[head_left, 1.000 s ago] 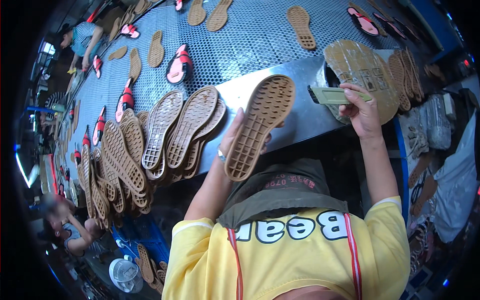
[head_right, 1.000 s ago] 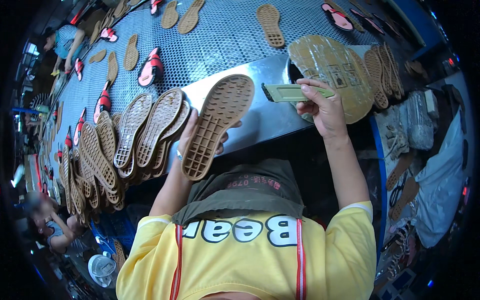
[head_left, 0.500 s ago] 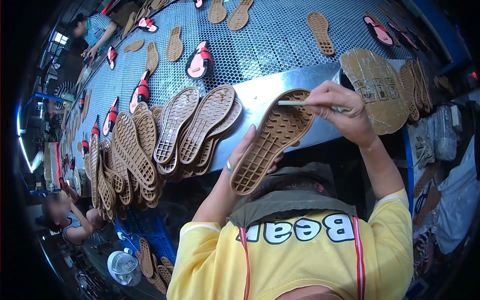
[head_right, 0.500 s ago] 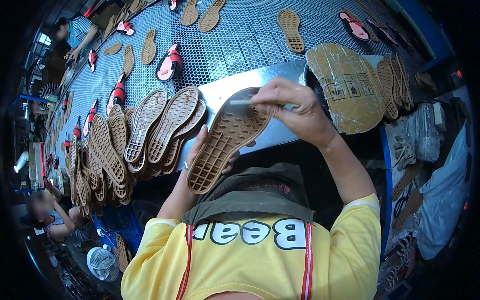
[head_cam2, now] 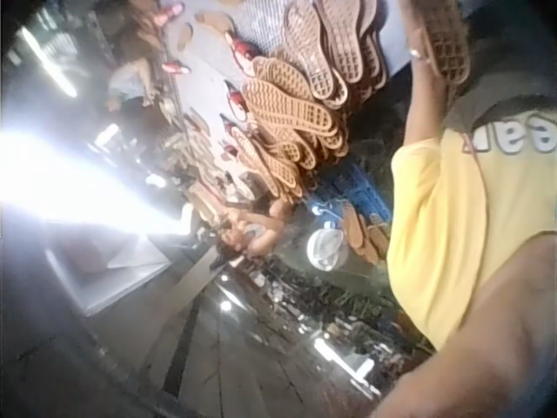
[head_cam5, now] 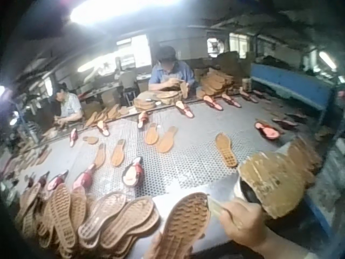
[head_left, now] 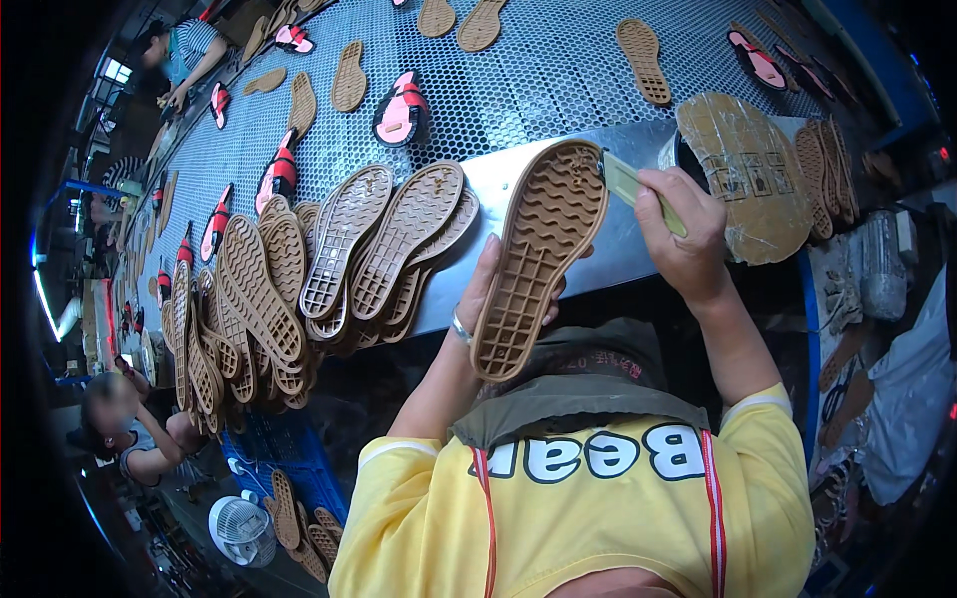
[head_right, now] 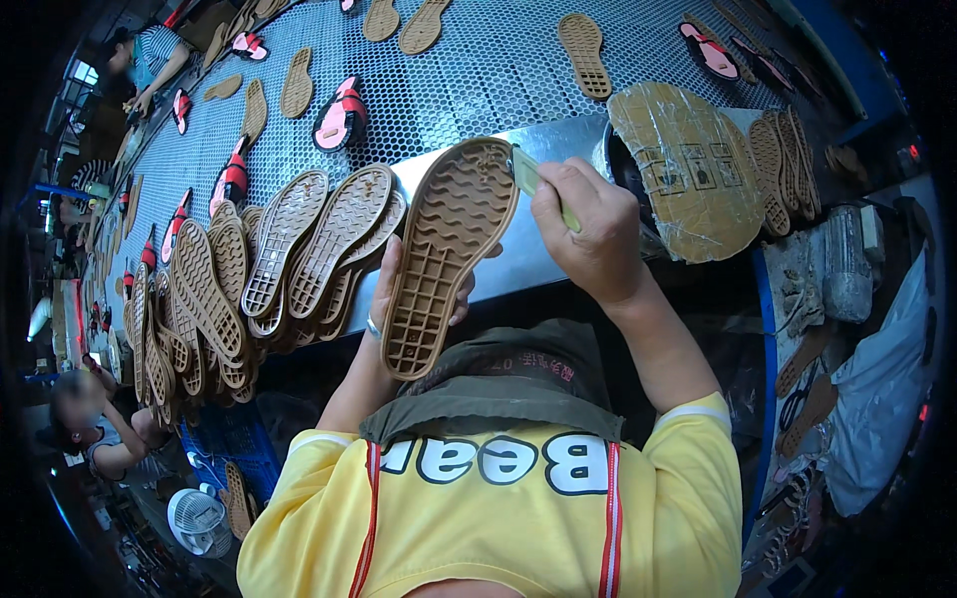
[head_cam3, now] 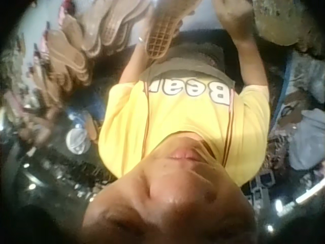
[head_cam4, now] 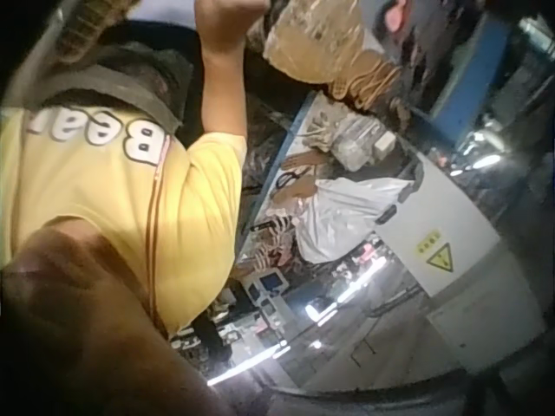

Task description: The person applies adhesive onto shoe soles using a scraper tool, working through individual soles and retrieving additional soles from a conveyor belt.

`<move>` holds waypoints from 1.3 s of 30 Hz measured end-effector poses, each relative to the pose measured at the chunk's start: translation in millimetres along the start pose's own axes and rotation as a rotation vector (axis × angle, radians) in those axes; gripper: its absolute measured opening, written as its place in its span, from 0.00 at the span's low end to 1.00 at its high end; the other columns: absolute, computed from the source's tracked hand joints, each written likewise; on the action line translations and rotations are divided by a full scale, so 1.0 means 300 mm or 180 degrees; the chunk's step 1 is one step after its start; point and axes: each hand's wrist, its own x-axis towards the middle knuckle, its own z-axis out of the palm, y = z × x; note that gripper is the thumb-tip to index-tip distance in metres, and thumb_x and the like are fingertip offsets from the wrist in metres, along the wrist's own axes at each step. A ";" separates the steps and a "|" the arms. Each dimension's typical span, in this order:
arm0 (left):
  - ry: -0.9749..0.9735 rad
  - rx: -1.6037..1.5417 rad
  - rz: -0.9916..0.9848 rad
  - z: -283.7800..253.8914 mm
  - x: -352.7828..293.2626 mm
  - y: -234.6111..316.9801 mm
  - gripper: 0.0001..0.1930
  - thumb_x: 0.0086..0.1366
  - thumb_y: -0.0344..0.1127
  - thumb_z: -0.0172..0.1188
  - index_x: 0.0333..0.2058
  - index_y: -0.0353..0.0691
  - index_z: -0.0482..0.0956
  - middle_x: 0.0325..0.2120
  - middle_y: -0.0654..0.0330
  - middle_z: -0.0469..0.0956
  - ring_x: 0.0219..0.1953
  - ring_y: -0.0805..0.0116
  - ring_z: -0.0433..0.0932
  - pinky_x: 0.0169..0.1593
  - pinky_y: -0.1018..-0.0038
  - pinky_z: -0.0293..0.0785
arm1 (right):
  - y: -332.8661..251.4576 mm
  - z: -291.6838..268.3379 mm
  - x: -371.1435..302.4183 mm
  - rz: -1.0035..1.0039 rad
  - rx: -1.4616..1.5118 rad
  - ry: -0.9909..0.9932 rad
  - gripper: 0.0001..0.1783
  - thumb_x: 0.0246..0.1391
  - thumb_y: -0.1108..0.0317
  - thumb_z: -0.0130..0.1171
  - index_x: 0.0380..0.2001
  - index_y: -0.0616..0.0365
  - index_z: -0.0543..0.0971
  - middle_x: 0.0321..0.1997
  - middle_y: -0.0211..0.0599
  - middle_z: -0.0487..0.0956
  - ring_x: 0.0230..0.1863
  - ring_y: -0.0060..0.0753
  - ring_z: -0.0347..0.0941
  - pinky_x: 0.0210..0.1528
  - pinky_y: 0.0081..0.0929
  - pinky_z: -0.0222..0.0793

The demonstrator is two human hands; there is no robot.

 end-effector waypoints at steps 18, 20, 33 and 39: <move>0.0528 0.0895 0.0938 -0.062 0.197 0.054 0.31 0.67 0.60 0.35 0.53 0.38 0.64 0.42 0.54 0.75 0.29 0.74 0.75 0.28 0.80 0.76 | -0.198 0.027 -0.125 0.0295 0.0758 -0.1334 0.04 0.43 0.82 0.52 0.26 0.67 0.74 0.20 0.42 0.72 0.18 0.39 0.70 0.23 0.28 0.66; 0.0546 0.0821 0.0876 -0.046 0.186 0.070 0.31 0.67 0.60 0.34 0.54 0.38 0.64 0.42 0.53 0.75 0.29 0.73 0.75 0.28 0.80 0.76 | -0.172 0.001 -0.117 0.0462 0.1217 -0.1297 0.05 0.44 0.82 0.53 0.27 0.67 0.74 0.20 0.40 0.71 0.19 0.35 0.69 0.23 0.26 0.65; 0.0190 0.0625 0.0269 -0.032 0.100 0.006 0.35 0.66 0.62 0.31 0.58 0.39 0.59 0.47 0.47 0.72 0.31 0.70 0.78 0.27 0.79 0.77 | 0.157 0.004 0.075 0.1710 0.1733 -0.0763 0.07 0.51 0.73 0.59 0.34 0.64 0.79 0.29 0.31 0.76 0.25 0.19 0.71 0.27 0.17 0.69; 0.0286 0.0571 0.0295 -0.050 0.092 0.015 0.35 0.66 0.63 0.31 0.58 0.38 0.60 0.47 0.48 0.72 0.31 0.70 0.77 0.27 0.81 0.77 | 0.099 0.062 0.048 -0.0563 0.0243 -0.0348 0.11 0.44 0.75 0.61 0.35 0.62 0.78 0.31 0.38 0.76 0.29 0.35 0.73 0.29 0.25 0.71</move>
